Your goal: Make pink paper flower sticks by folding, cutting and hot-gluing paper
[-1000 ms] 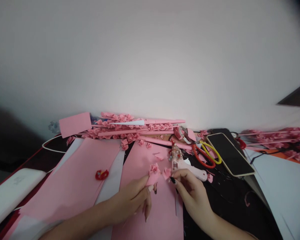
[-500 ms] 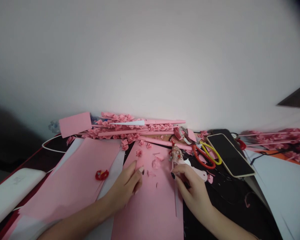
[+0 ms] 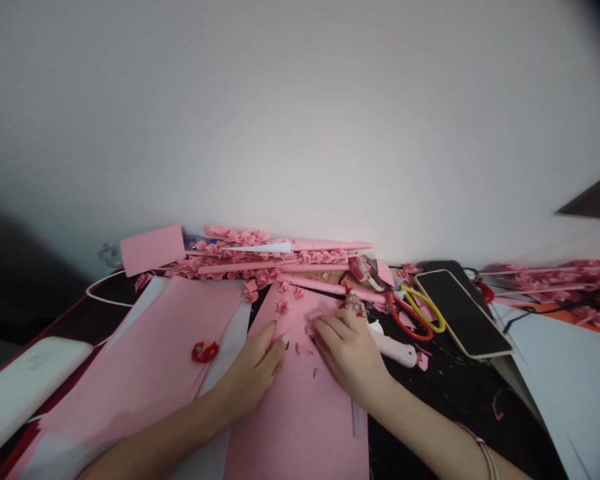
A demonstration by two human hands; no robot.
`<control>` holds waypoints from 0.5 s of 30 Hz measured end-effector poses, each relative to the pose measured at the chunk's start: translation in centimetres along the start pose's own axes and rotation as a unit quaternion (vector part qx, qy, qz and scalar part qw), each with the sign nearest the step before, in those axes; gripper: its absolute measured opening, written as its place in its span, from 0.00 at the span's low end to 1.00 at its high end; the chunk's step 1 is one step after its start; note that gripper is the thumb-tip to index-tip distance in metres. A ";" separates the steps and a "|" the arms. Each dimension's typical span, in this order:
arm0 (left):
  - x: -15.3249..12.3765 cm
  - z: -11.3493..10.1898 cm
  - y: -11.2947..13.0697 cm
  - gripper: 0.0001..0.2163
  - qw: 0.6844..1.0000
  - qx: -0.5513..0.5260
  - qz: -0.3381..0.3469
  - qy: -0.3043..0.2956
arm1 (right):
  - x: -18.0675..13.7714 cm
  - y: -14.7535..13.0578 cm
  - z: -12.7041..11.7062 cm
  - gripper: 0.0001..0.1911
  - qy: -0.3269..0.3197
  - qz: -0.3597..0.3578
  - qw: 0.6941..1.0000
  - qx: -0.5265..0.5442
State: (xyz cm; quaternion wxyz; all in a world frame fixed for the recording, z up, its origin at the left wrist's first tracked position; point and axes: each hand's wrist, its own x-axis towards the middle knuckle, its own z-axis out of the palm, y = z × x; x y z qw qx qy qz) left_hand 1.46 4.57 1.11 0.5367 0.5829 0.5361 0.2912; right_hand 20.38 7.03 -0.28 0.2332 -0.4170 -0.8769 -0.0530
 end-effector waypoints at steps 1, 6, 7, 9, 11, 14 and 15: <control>0.0 0.0 0.0 0.14 1.000 -0.001 -0.001 0.000 | 0.0 0.1 0.1 0.11 -0.002 0.004 1.000 0.009; -0.2 -0.1 -0.4 0.15 1.000 -0.031 0.000 0.001 | -0.7 0.4 -0.4 0.12 0.043 0.078 0.983 0.161; -0.2 0.0 -0.5 0.15 0.999 -0.048 0.000 -0.004 | -0.8 0.3 -0.6 0.12 0.044 0.103 0.974 0.196; -0.1 0.1 -0.7 0.14 0.996 -0.087 0.003 -0.022 | -1.1 -0.1 -1.1 0.12 0.040 0.149 0.951 0.269; -0.1 0.2 -0.7 0.14 0.992 -0.118 0.016 -0.045 | -1.2 -0.7 -1.6 0.11 0.034 0.168 0.924 0.342; -0.1 0.4 -0.5 0.13 0.986 -0.147 0.032 -0.066 | -1.3 -1.6 -2.1 0.11 0.029 0.122 0.921 0.368; -0.2 0.4 -0.5 0.13 0.984 -0.161 0.031 -0.072 | -1.3 -1.8 -2.2 0.11 0.027 0.105 0.927 0.359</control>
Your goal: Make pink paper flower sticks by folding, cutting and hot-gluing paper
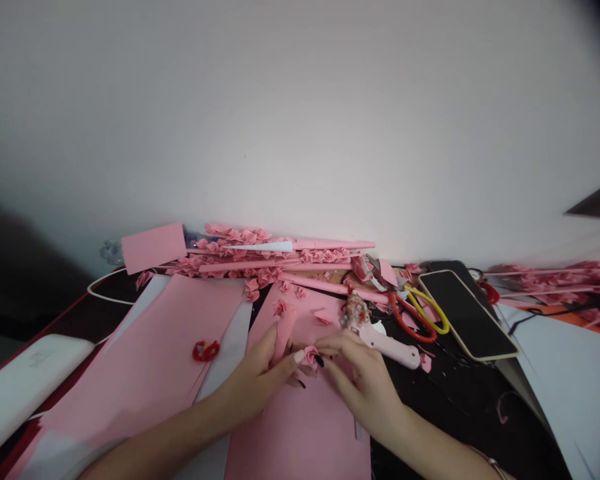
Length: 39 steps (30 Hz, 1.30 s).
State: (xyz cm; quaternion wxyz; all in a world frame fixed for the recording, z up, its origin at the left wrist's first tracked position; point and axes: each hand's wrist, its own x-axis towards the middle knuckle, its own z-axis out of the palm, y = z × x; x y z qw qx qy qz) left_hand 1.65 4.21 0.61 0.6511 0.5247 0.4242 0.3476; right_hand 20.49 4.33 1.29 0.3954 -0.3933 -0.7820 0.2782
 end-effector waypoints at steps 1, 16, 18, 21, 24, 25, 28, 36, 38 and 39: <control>0.0 0.1 0.0 0.13 1.000 -0.015 -0.003 -0.004 | 0.0 -0.1 0.0 0.10 -0.001 -0.015 1.000 -0.013; 0.0 0.3 0.3 0.14 0.998 -0.028 -0.061 0.011 | -0.6 0.4 0.3 0.11 -0.012 -0.080 0.993 -0.085; 0.1 0.3 0.1 0.14 0.998 -0.020 -0.061 0.013 | -0.6 0.3 0.3 0.12 -0.014 -0.088 0.992 -0.094; 0.2 0.3 -0.2 0.14 0.998 -0.017 -0.061 0.009 | -0.6 0.2 0.4 0.12 -0.012 -0.097 0.990 -0.101; 0.3 0.3 -0.2 0.13 0.998 -0.013 -0.055 0.005 | -0.6 0.2 0.4 0.11 -0.022 -0.086 0.991 -0.100; 0.3 0.3 -0.2 0.13 0.999 -0.011 -0.052 0.006 | -0.6 0.1 0.4 0.10 -0.024 -0.082 0.992 -0.098; 0.3 0.3 -0.2 0.13 0.999 -0.008 -0.050 0.009 | -0.7 0.2 0.5 0.10 -0.030 -0.067 0.993 -0.089; 0.1 0.2 -0.6 0.13 0.998 -0.014 -0.063 -0.004 | -0.7 0.4 0.8 0.10 -0.028 -0.025 0.999 -0.028; -0.1 0.2 -0.6 0.14 0.998 -0.008 -0.069 -0.014 | -0.6 0.5 0.8 0.10 -0.015 -0.016 1.000 -0.018; -0.1 0.2 -0.5 0.14 0.997 -0.004 -0.073 -0.019 | -0.6 0.6 0.8 0.09 -0.009 -0.012 1.000 -0.016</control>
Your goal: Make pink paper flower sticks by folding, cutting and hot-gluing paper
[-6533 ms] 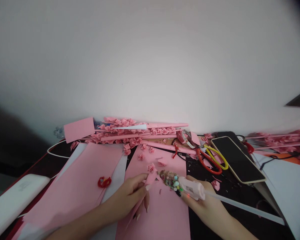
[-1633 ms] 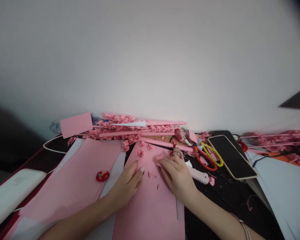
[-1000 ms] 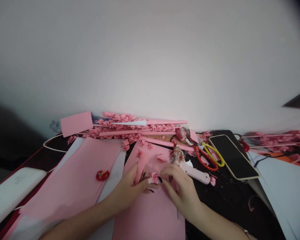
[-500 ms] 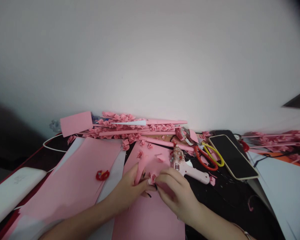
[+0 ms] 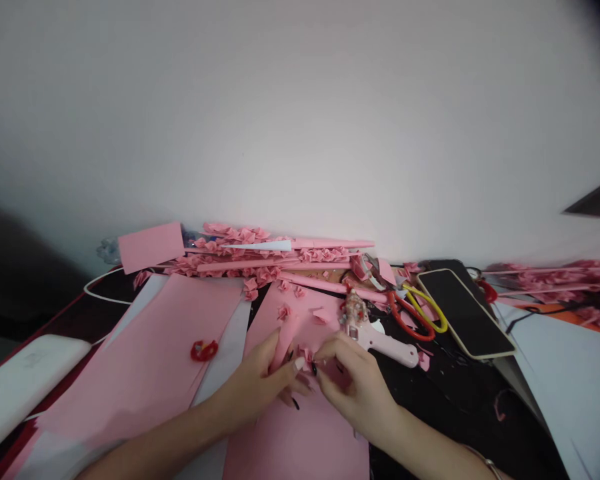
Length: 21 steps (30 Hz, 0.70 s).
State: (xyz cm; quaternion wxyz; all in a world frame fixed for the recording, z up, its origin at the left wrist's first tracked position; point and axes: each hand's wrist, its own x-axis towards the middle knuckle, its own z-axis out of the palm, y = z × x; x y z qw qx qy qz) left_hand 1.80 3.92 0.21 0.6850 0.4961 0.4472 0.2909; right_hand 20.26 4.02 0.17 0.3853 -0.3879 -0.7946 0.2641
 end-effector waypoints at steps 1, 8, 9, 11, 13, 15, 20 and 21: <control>-0.1 0.0 0.1 0.15 1.000 0.004 -0.004 -0.004 | 0.0 0.1 0.0 0.09 0.005 0.004 1.000 0.000; -0.1 0.2 0.0 0.17 1.000 -0.016 0.010 -0.020 | 0.0 0.8 -0.3 0.06 0.030 0.060 0.998 0.018; -0.1 0.2 -0.1 0.17 0.999 -0.021 0.012 -0.023 | 0.0 0.8 -0.4 0.06 0.034 0.079 0.996 0.028; -0.1 0.2 -0.3 0.16 0.999 -0.018 0.016 -0.032 | 0.3 0.7 -0.7 0.06 0.054 0.126 0.989 0.055; -0.1 0.1 -0.4 0.15 0.999 0.011 0.022 -0.037 | 0.8 0.6 -1.1 0.05 0.082 0.176 0.976 0.098; -0.1 0.0 -0.3 0.14 0.997 0.052 0.027 -0.044 | 1.2 0.4 -1.3 0.07 0.101 0.222 0.957 0.160; -0.4 0.0 -0.1 0.13 0.993 0.067 0.030 -0.090 | 1.8 0.0 -1.5 0.11 0.104 0.284 0.906 0.296; -0.5 0.1 -0.1 0.13 0.993 0.065 0.025 -0.097 | 1.8 -0.1 -1.4 0.11 0.105 0.285 0.900 0.311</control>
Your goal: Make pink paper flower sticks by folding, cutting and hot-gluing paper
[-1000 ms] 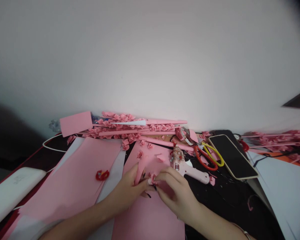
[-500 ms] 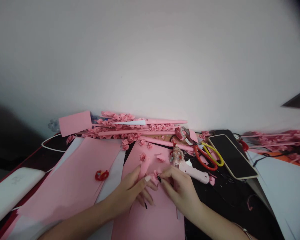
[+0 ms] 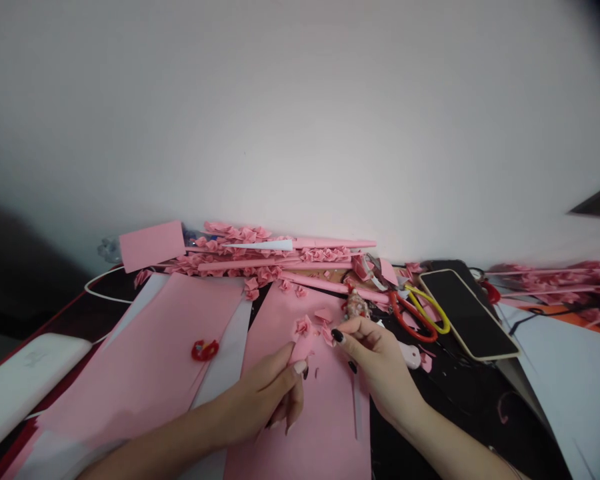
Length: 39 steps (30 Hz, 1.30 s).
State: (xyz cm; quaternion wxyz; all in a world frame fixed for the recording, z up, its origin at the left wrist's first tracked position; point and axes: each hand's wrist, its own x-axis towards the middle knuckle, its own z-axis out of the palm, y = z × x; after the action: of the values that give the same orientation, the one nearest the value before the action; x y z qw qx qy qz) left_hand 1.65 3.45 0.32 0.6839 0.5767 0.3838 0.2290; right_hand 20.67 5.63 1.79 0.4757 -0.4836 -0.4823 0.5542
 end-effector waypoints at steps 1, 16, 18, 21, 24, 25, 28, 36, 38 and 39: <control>0.0 0.1 0.0 0.13 1.000 -0.002 -0.004 -0.005 | -0.1 0.0 0.0 0.11 -0.001 0.000 1.000 0.008; 0.0 0.2 0.0 0.15 0.999 0.009 -0.029 -0.025 | -0.9 0.8 -0.4 0.07 -0.018 -0.313 0.907 -0.281; 0.0 0.2 0.1 0.14 0.999 0.010 -0.025 -0.029 | -0.9 0.8 -0.5 0.07 -0.025 -0.332 0.897 -0.291; -0.1 0.2 0.2 0.15 0.999 0.014 -0.024 -0.035 | -0.8 0.8 -0.5 0.08 -0.029 -0.354 0.886 -0.299; -0.1 0.2 0.2 0.15 0.999 0.017 -0.030 -0.040 | -0.7 0.8 -0.6 0.08 -0.037 -0.365 0.879 -0.306; -0.1 0.2 0.1 0.15 0.999 0.017 -0.030 -0.038 | -0.7 0.7 -0.6 0.08 -0.041 -0.367 0.876 -0.309; -0.1 0.1 -0.1 0.15 0.999 0.016 -0.033 -0.031 | -0.7 0.5 -0.6 0.09 -0.050 -0.374 0.871 -0.315; -0.2 0.1 0.1 0.16 0.998 0.023 -0.042 -0.033 | -0.5 0.5 -0.7 0.07 -0.058 -0.384 0.861 -0.328; -0.2 0.0 0.2 0.16 0.998 0.028 -0.046 -0.033 | -0.4 0.6 -0.8 0.07 -0.058 -0.386 0.858 -0.334; -0.2 0.0 0.2 0.16 0.998 0.027 -0.049 -0.033 | -0.4 0.6 -0.8 0.07 -0.058 -0.387 0.857 -0.336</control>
State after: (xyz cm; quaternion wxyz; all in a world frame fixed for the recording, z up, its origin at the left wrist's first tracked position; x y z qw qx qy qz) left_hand 1.56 3.33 0.57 0.6905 0.5827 0.3954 0.1654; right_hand 21.43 5.25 1.15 0.4313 -0.3552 -0.8144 0.1567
